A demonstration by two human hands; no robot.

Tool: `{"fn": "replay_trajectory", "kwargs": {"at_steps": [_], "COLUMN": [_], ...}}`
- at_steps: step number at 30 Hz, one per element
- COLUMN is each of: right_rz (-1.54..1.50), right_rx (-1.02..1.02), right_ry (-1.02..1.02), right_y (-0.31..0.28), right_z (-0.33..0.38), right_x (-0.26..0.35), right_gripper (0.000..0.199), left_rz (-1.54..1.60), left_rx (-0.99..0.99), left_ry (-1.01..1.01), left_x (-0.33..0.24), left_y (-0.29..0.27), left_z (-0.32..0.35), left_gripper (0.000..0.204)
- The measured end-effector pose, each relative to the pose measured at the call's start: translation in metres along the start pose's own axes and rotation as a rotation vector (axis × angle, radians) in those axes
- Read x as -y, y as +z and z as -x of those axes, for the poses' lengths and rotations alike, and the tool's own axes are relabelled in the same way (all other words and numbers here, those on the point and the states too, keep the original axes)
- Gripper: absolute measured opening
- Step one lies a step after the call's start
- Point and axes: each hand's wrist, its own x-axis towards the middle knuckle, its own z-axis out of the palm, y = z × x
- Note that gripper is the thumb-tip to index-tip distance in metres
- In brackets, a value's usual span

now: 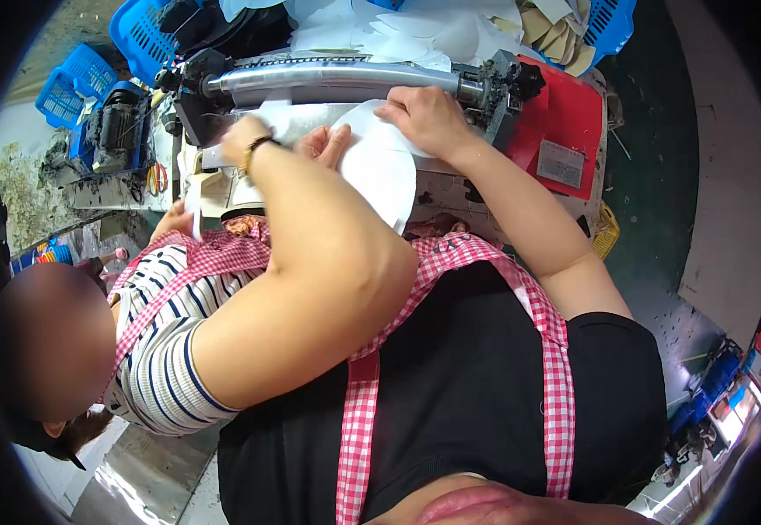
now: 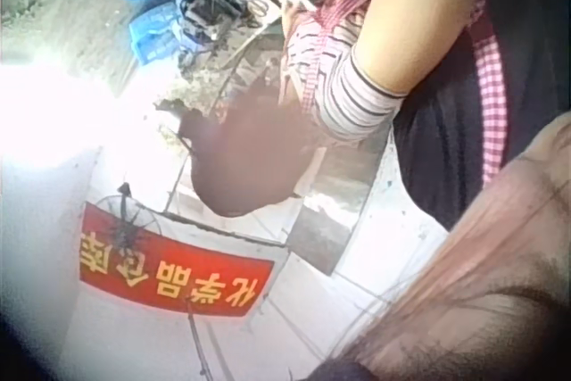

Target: The person feeds white, semi-rigid sheets into a red industrial machine with a rotating roller. They handle the sheets one by one, guiding them through the mechanism, and collect the processed output into a blue basket. A coworker is visible in the background performing similar tasks.

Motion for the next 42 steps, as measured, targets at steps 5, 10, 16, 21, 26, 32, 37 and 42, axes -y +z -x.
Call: {"fn": "replay_trajectory", "kwargs": {"at_steps": [5, 10, 16, 21, 26, 32, 37, 42], "right_rz": [0.149, 0.471, 0.142, 0.441, 0.439, 0.517, 0.223, 0.476], "right_rx": [-0.112, 0.111, -0.072, -0.202, -0.324, 0.191, -0.093, -0.155], "right_ry": [-0.212, -0.254, -0.125, -0.751, -0.549, -0.081, -0.311, -0.700], "right_y": [-0.014, -0.007, -0.016, 0.005, -0.008, -0.013, -0.026, 0.020], "right_z": [-0.035, -0.118, -0.100, 0.014, -0.019, -0.114, -0.079, 0.022], "right_x": [-0.001, -0.038, -0.023, 0.020, 0.008, -0.004, 0.007, 0.008], "right_gripper": [0.026, 0.020, 0.017, 0.006, 0.013, 0.019, 0.013, 0.004], "left_rz": [-0.540, -0.720, -0.031, -0.175, -0.455, -0.286, 0.093, 0.051], "left_rx": [-0.218, -0.095, 0.202, 0.069, -0.040, 0.089, 0.163, 0.445], "left_ry": [0.258, 0.177, 0.108, 0.153, 0.108, 0.067, 0.051, 0.104], "left_x": [0.027, 0.048, 0.041, 0.097, 0.099, 0.042, 0.052, 0.058], "left_y": [0.002, -0.031, -0.047, -0.068, -0.068, -0.040, -0.059, -0.091], "left_z": [0.029, -0.097, -0.085, -0.051, -0.067, -0.106, -0.077, -0.062], "left_gripper": [0.037, 0.048, 0.041, 0.026, 0.035, 0.037, 0.035, 0.027]}}
